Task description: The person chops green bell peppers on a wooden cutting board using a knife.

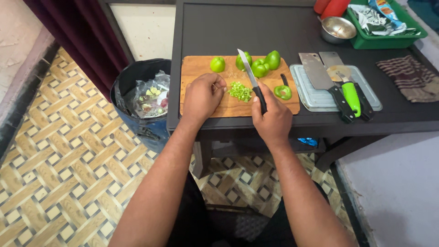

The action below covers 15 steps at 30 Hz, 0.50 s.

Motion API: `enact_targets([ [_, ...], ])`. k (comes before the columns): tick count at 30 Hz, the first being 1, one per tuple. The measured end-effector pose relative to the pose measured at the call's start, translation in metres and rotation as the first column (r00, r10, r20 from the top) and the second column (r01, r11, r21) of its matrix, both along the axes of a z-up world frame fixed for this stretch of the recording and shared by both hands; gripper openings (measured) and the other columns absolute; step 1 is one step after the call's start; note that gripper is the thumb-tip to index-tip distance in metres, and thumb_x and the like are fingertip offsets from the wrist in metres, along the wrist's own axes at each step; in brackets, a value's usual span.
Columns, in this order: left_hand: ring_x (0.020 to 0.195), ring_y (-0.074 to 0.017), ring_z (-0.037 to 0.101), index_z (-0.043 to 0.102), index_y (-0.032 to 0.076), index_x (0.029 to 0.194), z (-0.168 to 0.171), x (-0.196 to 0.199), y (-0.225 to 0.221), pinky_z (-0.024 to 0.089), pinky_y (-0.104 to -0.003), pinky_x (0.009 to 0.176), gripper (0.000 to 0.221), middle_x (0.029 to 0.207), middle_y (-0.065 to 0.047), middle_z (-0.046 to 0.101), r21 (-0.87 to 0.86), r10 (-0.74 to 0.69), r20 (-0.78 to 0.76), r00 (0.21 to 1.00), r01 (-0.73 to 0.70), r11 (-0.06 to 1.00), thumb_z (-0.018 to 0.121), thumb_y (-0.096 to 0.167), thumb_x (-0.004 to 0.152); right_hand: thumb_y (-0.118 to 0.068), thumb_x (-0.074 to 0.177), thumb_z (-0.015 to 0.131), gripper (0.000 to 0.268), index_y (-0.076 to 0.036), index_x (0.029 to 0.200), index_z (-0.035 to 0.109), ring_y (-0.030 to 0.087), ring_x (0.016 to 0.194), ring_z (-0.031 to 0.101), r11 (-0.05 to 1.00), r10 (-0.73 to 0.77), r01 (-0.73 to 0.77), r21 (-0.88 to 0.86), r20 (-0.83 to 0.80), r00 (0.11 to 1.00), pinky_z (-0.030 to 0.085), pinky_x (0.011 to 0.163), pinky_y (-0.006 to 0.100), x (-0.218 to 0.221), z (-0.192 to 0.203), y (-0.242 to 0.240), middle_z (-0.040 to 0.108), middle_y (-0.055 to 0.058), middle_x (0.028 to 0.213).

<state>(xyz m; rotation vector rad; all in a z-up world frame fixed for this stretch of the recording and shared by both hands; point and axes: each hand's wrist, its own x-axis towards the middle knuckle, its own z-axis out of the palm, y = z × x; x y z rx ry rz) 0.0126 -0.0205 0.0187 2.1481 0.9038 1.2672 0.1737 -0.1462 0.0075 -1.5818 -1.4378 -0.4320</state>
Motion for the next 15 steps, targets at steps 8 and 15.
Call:
enact_targets([
  [8, 0.078, -0.0220, 0.072, 0.072, 0.006, 0.097, -0.0074, 0.0028, 0.0053, 0.057, -0.035, 0.072, 0.013, 0.089, -0.009, 0.074, -0.007, 0.002, 0.074, 0.997, -0.002, 1.000, 0.076, 0.009, 0.085, -0.015, 0.100, 0.064, 0.037, -0.011, 0.137, 0.063, 0.036, 0.091, 0.074, 0.999, 0.017, -0.016, 0.030, -0.012, 1.000, 0.059, 0.077, 0.044, 0.0034, -0.0043, -0.0009, 0.075, 0.016, 0.102],
  [15, 0.079, -0.0232, 0.068, 0.070, 0.003, 0.103, -0.0090, 0.0029, 0.0082, 0.056, -0.035, 0.074, 0.013, 0.093, -0.009, 0.071, 0.041, 0.006, 0.267, 0.964, -0.018, 0.999, 0.074, 0.011, 0.093, -0.016, 0.100, 0.064, 0.033, -0.008, 0.132, 0.064, 0.034, 0.084, 0.075, 1.000, -0.013, 0.012, -0.008, -0.088, 0.996, 0.057, 0.073, 0.045, 0.0065, -0.0069, 0.0024, 0.074, 0.016, 0.092],
])
